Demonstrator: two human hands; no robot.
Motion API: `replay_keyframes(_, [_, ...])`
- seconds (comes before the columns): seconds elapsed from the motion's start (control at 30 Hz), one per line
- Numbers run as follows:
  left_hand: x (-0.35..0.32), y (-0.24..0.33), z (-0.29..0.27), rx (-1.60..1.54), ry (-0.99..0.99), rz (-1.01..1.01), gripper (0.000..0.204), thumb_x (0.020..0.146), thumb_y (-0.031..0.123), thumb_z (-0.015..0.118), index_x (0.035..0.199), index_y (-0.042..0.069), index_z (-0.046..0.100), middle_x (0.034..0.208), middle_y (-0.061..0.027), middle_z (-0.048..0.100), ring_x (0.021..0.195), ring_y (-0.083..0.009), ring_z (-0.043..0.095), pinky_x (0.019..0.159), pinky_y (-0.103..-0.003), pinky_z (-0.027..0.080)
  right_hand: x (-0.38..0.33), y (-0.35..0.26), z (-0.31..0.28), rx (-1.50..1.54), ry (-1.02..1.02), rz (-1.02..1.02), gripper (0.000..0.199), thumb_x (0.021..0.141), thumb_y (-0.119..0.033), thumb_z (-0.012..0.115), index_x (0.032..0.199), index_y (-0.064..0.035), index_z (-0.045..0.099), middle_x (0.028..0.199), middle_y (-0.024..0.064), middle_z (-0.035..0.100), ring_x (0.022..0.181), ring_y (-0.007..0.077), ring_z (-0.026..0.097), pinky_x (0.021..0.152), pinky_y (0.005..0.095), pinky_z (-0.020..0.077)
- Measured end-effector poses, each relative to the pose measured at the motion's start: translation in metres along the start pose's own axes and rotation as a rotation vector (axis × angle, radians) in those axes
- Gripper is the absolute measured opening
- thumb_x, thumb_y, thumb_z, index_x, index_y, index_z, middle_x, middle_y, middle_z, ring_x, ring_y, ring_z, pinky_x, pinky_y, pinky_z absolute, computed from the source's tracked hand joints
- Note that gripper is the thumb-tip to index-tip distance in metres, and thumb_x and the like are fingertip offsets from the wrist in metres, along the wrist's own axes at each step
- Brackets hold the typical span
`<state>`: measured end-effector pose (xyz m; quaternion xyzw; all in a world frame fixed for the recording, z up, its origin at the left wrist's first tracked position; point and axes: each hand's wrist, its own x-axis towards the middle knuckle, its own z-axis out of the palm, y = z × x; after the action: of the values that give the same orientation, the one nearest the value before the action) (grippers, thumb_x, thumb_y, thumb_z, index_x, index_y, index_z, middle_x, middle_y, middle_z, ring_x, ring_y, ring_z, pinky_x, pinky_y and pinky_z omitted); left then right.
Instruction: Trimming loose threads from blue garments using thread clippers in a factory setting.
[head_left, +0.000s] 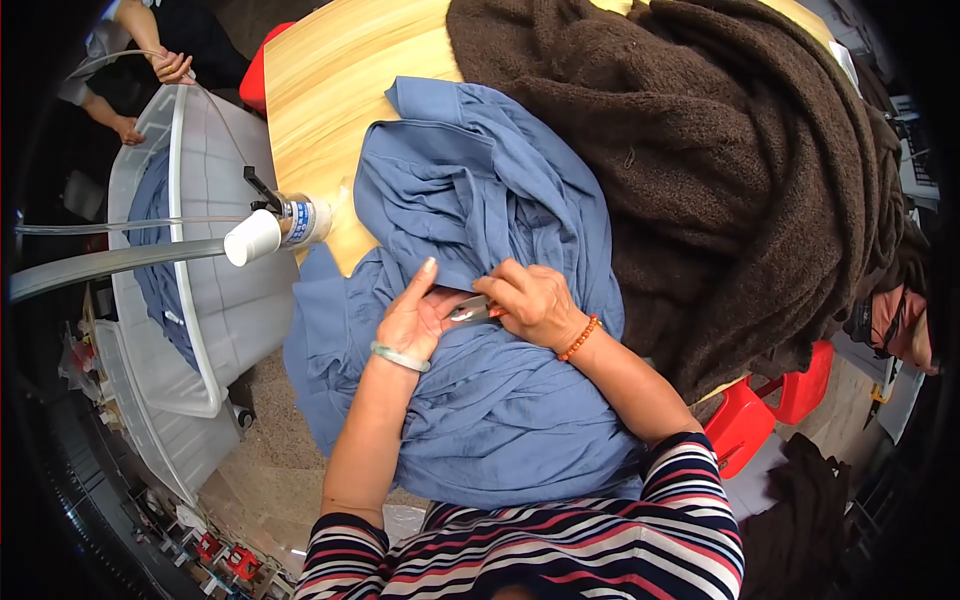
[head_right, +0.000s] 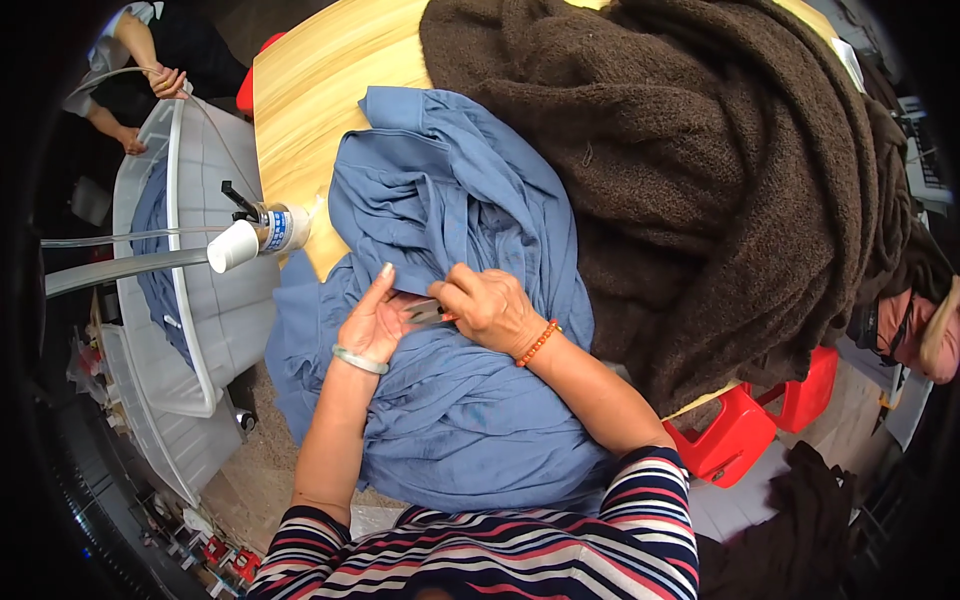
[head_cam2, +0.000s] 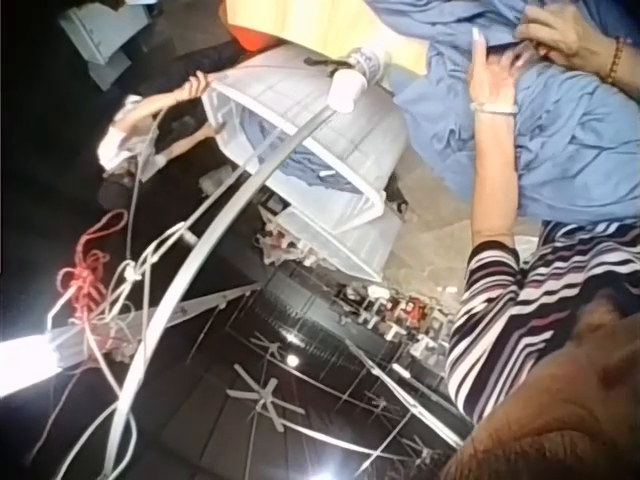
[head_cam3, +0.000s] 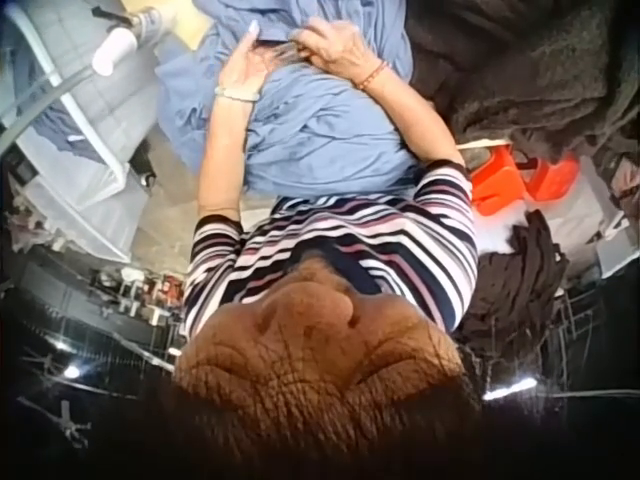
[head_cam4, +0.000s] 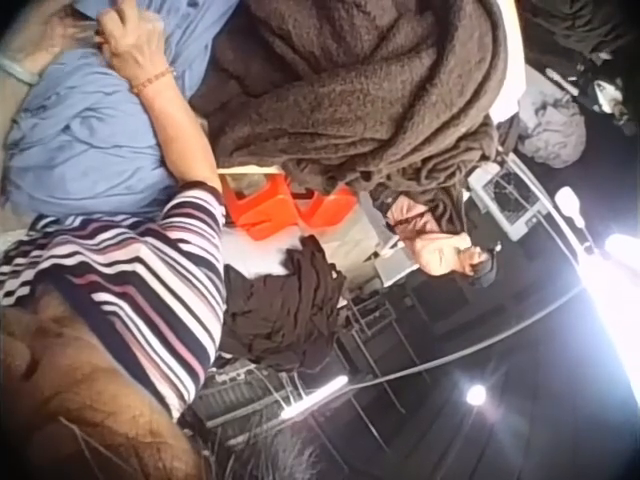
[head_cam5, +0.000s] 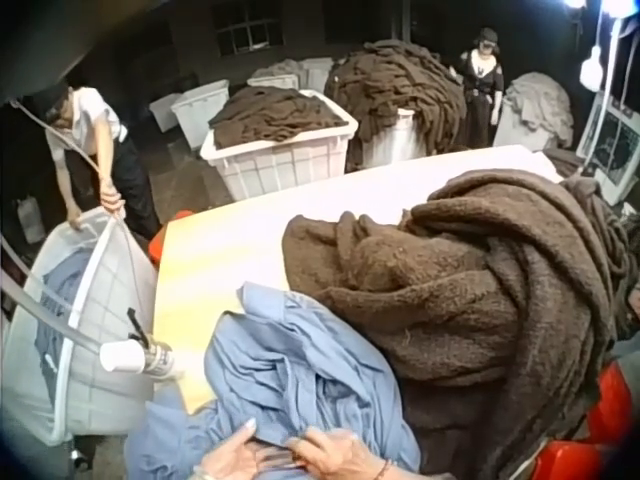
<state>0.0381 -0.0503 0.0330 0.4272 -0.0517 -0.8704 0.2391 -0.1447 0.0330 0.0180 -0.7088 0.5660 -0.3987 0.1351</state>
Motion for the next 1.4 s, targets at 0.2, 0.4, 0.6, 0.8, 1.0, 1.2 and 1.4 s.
replay_keyframes(0.2, [-0.002, -0.002, 0.0, 0.351, 0.042, -0.029, 0.009, 0.09, 0.012, 0.065, 0.091, 0.003, 0.061, 0.089, -0.0131, 0.066, 0.085, -0.027, 0.068, 0.077, -0.042, 0.058, 0.002, -0.004, 0.0, -0.085, 0.011, -0.143, 0.03, 0.069, -0.015, 0.068, 0.099, -0.0114, 0.067, 0.079, 0.0001, 0.058, 0.053, 0.0142, 0.053, 0.048, 0.0282, 0.0403])
replay_keyframes(0.4, [-0.006, -0.007, -0.016, 0.161, 0.086, 0.137, 0.008, 0.086, 0.003, 0.066, 0.086, 0.004, 0.058, 0.087, -0.0122, 0.067, 0.084, -0.0242, 0.069, 0.075, -0.039, 0.059, -0.003, 0.0, -0.004, 0.0, -0.106, -0.088, 0.031, 0.069, -0.015, 0.071, 0.099, -0.0096, 0.067, 0.087, 0.0019, 0.058, 0.058, 0.0171, 0.058, 0.053, 0.0297, 0.0473])
replay_keyframes(0.6, [-0.018, -0.005, -0.008, 0.068, 0.113, 0.166, 0.011, 0.087, 0.002, 0.064, 0.094, 0.006, 0.056, 0.094, -0.0111, 0.067, 0.09, -0.0257, 0.068, 0.089, -0.046, 0.053, -0.006, -0.011, -0.016, 0.284, -0.157, 0.325, 0.035, 0.082, -0.029, 0.071, 0.107, -0.0062, 0.062, 0.099, 0.0082, 0.057, 0.074, 0.0278, 0.064, 0.065, 0.0366, 0.0524])
replay_keyframes(0.8, [-0.021, -0.008, -0.001, 0.04, 0.13, 0.157, 0.01, 0.089, 0.004, 0.062, 0.097, 0.006, 0.055, 0.098, -0.0112, 0.067, 0.095, -0.0265, 0.067, 0.092, -0.046, 0.051, 0.0, -0.022, -0.016, 0.218, -0.247, 0.37, 0.029, 0.087, -0.027, 0.064, 0.1, -0.0026, 0.055, 0.083, 0.0137, 0.06, 0.072, 0.0322, 0.063, 0.061, 0.0398, 0.05])
replay_keyframes(1.0, [-0.02, -0.01, -0.004, 0.016, 0.122, 0.145, 0.006, 0.09, 0.006, 0.062, 0.094, 0.006, 0.057, 0.099, -0.0104, 0.067, 0.099, -0.0257, 0.065, 0.095, -0.046, 0.049, 0.002, -0.021, -0.012, 0.121, -0.304, 0.313, 0.025, 0.089, -0.024, 0.061, 0.09, -0.0018, 0.049, 0.074, 0.0155, 0.06, 0.066, 0.0343, 0.06, 0.057, 0.0415, 0.0479])
replay_keyframes(1.2, [-0.02, -0.012, -0.003, 0.052, 0.113, 0.168, 0.008, 0.091, 0.007, 0.061, 0.097, 0.005, 0.058, 0.1, -0.0108, 0.066, 0.1, -0.0254, 0.065, 0.094, -0.044, 0.049, 0.001, -0.019, -0.008, 0.12, -0.328, 0.342, 0.027, 0.091, -0.026, 0.059, 0.087, -0.0024, 0.048, 0.073, 0.0145, 0.059, 0.064, 0.0346, 0.06, 0.056, 0.0422, 0.0466])
replay_keyframes(1.4, [-0.019, -0.013, -0.001, 0.081, 0.115, 0.173, 0.013, 0.091, 0.007, 0.061, 0.102, 0.003, 0.057, 0.103, -0.0119, 0.065, 0.101, -0.0257, 0.064, 0.093, -0.043, 0.049, 0.001, -0.02, -0.007, 0.062, -0.32, 0.319, 0.024, 0.091, -0.024, 0.059, 0.084, -0.0036, 0.047, 0.067, 0.013, 0.057, 0.06, 0.033, 0.059, 0.053, 0.041, 0.0457])
